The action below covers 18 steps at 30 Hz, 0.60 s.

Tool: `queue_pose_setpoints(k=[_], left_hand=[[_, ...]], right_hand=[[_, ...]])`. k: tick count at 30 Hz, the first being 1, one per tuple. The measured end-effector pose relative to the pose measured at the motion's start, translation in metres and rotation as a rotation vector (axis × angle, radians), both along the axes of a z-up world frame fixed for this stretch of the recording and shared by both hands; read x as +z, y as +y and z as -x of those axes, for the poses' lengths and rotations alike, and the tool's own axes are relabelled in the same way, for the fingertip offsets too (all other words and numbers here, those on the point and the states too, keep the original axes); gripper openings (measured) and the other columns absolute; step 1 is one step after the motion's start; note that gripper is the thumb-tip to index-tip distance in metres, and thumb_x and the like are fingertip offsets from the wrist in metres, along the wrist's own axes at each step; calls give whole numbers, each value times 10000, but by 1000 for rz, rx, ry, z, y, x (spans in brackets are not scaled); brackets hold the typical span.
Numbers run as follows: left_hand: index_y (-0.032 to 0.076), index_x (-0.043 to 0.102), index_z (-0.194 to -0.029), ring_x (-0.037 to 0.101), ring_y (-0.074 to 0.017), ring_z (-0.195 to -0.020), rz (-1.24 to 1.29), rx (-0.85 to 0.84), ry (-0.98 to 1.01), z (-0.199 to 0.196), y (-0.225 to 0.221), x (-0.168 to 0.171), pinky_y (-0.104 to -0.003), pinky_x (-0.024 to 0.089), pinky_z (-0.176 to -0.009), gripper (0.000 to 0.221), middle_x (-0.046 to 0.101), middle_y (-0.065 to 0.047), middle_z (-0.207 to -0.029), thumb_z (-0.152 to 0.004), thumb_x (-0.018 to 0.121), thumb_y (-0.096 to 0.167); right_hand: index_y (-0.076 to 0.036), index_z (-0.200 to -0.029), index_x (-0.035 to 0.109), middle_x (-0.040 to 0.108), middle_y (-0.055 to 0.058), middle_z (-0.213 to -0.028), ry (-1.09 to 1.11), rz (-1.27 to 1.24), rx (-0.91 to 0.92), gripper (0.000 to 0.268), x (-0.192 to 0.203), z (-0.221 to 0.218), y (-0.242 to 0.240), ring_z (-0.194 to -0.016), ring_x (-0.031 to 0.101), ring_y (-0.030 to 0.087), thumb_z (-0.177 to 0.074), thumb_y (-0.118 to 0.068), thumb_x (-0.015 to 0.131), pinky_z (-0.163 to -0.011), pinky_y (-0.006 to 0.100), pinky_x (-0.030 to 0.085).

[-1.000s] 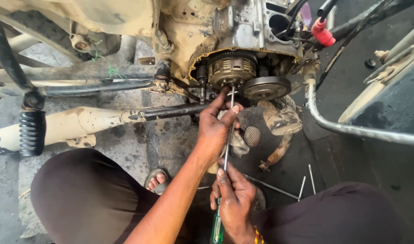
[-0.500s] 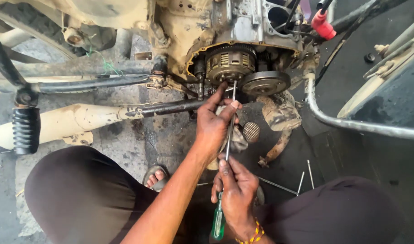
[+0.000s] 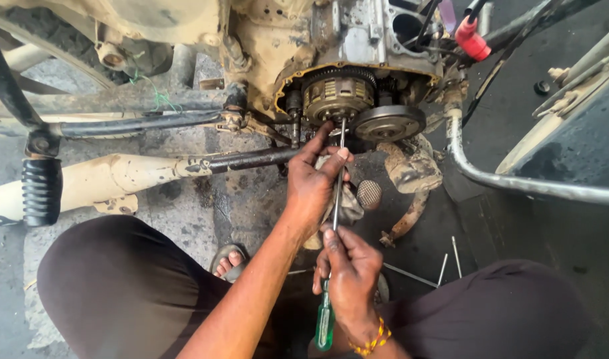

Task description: The person kneels on the floor beside a scooter with its engine exposed and uses a long screwdriver to loosen and turn a screw on the engine's clutch/variator cover, steadying the assembly with the other hand. They occasionally wipe parts with a cloth and reposition the screwdriver to keep working on the fastener.

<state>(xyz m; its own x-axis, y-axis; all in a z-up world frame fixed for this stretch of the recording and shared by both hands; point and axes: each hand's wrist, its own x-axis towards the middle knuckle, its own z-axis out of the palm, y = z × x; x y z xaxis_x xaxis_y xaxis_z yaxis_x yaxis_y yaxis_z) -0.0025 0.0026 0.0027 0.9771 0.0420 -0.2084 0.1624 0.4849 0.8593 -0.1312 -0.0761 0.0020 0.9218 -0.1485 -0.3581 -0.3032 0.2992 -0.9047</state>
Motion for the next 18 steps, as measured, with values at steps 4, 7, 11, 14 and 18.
queue_pose_setpoints(k=[4,7,11,14,18], left_hand=[[14,400,-1563,599,-86,-637,19,-3,17,2,0,3,-224,506,-573,704,696,-38,-851,-919,678,67],[11,396,-1562,605,-90,-635,14,5,14,-2,1,-1,-223,511,-571,714,695,-45,-846,-911,684,64],[0,412,-1553,600,-98,-620,57,20,33,0,1,2,-228,502,-551,705,686,-49,-840,-906,686,60],[-2,431,-1548,599,-97,-620,16,18,22,0,0,-2,-228,501,-552,695,681,-46,-833,-906,689,59],[-2,432,-1546,613,-101,-633,21,20,17,-3,3,0,-229,510,-565,686,673,-47,-826,-913,694,50]], right_hand=[[91,-1112,698,494,24,-549,-31,70,21,246,4,0,0,-417,447,83,-987,-103,611,-324,272,420],[69,-1137,702,489,19,-540,-27,66,22,258,4,0,2,-412,440,80,-976,-108,606,-319,270,422],[93,-1096,701,485,24,-538,30,55,34,249,8,-5,-3,-394,434,92,-981,-111,617,-313,275,408],[68,-1103,696,481,21,-530,21,39,35,242,4,-3,-2,-383,431,89,-986,-124,607,-316,272,406],[49,-1122,714,466,19,-526,1,21,26,237,-2,-8,-5,-396,410,76,-979,-112,616,-310,282,409]])
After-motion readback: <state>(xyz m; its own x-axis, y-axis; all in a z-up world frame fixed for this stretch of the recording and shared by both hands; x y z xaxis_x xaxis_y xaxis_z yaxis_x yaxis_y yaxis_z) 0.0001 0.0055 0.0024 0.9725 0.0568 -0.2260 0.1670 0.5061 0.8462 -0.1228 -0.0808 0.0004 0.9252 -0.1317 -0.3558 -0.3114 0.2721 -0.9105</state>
